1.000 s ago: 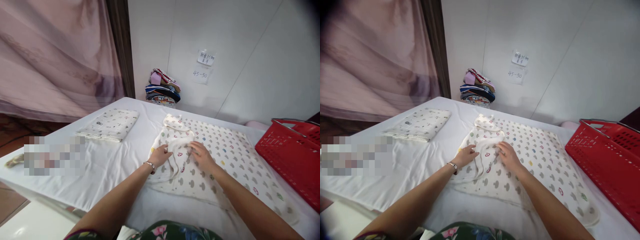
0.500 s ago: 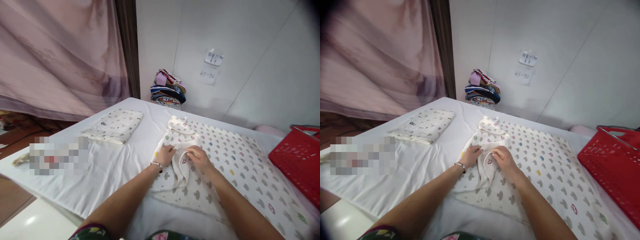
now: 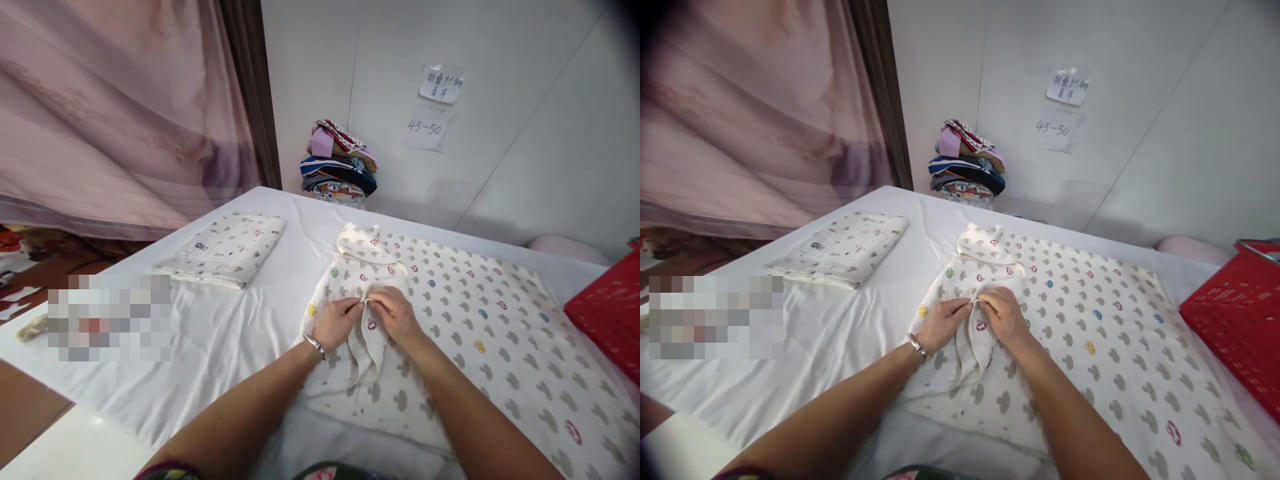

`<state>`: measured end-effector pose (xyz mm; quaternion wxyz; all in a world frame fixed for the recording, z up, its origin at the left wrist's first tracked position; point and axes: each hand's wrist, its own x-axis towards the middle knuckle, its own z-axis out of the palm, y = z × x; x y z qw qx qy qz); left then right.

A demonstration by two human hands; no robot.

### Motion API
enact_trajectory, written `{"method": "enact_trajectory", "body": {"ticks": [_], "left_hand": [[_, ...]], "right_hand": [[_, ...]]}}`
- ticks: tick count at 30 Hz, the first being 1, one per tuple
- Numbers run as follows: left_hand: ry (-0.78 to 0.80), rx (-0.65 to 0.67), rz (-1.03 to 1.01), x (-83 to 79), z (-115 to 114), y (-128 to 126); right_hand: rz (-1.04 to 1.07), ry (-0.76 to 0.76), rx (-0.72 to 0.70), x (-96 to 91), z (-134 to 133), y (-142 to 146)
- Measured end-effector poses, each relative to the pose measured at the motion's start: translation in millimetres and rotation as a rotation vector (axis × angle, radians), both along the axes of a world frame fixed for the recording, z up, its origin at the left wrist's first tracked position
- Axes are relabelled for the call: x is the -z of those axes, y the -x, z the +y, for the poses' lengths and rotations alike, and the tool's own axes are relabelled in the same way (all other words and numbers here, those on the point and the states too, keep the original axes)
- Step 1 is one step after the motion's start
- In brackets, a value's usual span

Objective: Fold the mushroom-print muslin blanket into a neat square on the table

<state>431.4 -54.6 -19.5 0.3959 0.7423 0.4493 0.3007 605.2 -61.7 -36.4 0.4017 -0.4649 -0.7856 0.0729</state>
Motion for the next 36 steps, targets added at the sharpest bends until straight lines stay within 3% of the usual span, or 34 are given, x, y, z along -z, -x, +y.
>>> {"method": "enact_trajectory", "body": {"ticks": [4, 10, 18, 22, 29, 33, 36], "left_hand": [[-0.027, 0.047, 0.045, -3.3, -5.2, -1.3], [-0.067, -0.016, 0.107, -2.7, -7.0, -4.1], [-0.082, 0.049, 0.028, -17.3, -11.4, -5.2], [-0.083, 0.066, 0.056, -21.9, -13.3, -3.9], [-0.235, 0.076, 0.109, -40.9, -16.9, -5.2], [-0.274, 0.043, 0.080, -52.5, -18.3, -12.2], [-0.244, -0.040, 0.105, -50.4, -21.8, -18.5]], "right_hand": [[0.002, -0.022, -0.021, -2.3, -1.9, -0.1], [-0.089, -0.066, -0.056, -8.6, -1.9, -6.6], [-0.280, 0.029, -0.162, -34.6, 5.7, -23.7], [-0.255, 0.062, -0.151, -51.0, 6.4, -23.8], [-0.204, 0.215, -0.263, -78.8, -1.9, -16.0], [-0.163, 0.162, -0.222, -93.7, -1.0, -17.0], [-0.082, 0.153, -0.156, -100.3, 0.3, -24.3]]}}
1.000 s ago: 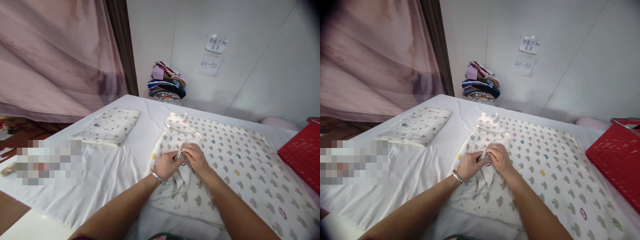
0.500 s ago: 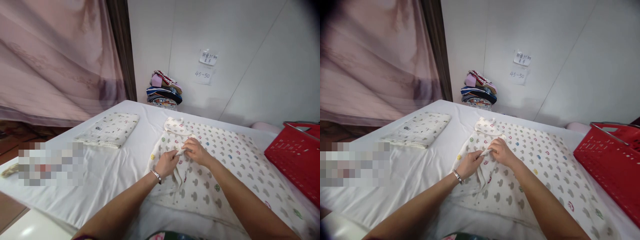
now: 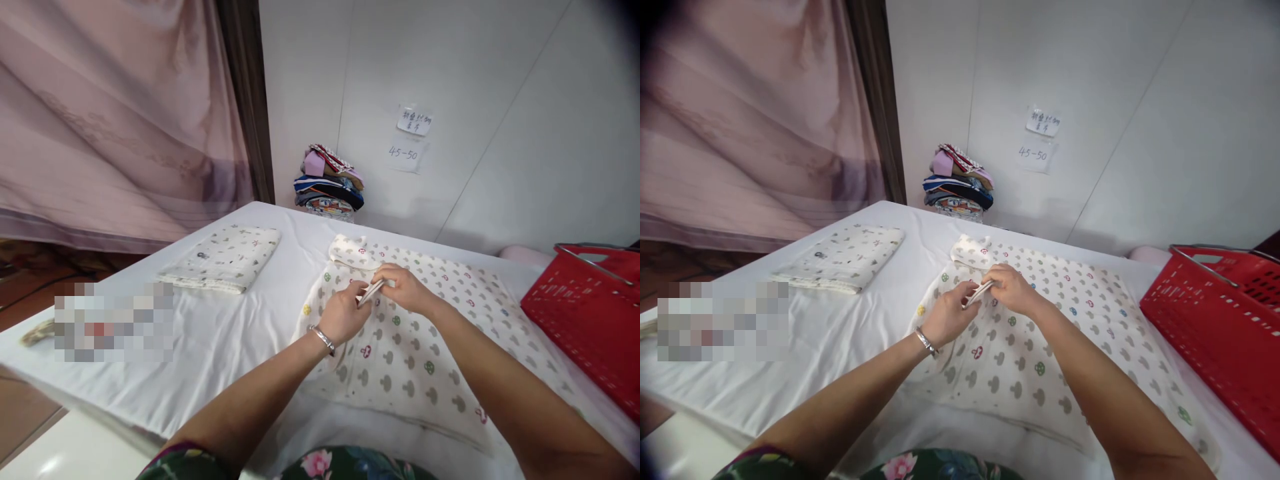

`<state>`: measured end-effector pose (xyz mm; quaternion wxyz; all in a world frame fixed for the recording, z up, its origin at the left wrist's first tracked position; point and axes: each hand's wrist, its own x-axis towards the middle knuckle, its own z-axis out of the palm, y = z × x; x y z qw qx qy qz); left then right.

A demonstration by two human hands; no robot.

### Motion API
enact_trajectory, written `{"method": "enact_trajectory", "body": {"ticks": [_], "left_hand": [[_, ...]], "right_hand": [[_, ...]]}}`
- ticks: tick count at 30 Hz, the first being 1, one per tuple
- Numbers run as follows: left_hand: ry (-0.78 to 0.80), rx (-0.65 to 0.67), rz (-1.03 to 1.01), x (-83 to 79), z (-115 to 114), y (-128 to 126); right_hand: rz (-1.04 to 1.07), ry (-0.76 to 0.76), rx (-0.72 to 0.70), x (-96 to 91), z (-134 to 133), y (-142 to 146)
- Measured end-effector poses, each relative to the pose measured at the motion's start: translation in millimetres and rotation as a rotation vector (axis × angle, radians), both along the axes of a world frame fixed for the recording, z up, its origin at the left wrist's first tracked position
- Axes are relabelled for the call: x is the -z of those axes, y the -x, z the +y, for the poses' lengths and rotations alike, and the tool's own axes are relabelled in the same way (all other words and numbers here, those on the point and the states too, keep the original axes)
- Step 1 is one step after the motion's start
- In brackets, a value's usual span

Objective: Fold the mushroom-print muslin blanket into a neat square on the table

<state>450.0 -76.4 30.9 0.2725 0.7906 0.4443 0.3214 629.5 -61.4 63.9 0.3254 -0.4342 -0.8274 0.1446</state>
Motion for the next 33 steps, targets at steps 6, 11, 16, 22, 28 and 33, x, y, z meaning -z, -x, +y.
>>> {"method": "enact_trajectory", "body": {"ticks": [6, 11, 16, 22, 28, 33], "left_hand": [[0.003, -0.005, 0.194, 21.0, -10.8, 1.3], [-0.095, 0.038, 0.290, 31.3, -24.9, 18.3], [-0.123, 0.385, 0.361, 31.9, -37.3, 34.9], [0.094, 0.125, 0.235, 23.4, 29.6, 39.9], [0.265, -0.309, 0.264, 21.5, 145.1, 25.0], [0.462, -0.388, 0.277, 31.9, 195.5, 2.8]], "right_hand": [[0.062, 0.055, 0.121, -3.4, -4.5, -13.3], [-0.007, 0.049, 0.144, -0.4, -14.8, -23.4], [-0.362, -0.041, 0.207, 12.4, -48.1, -44.1], [-0.403, 0.103, 0.483, 56.3, -90.8, -72.8], [0.079, 0.579, 0.499, 90.0, -109.2, -72.6], [0.381, 0.681, 0.414, 104.6, -109.7, -70.7]]}}
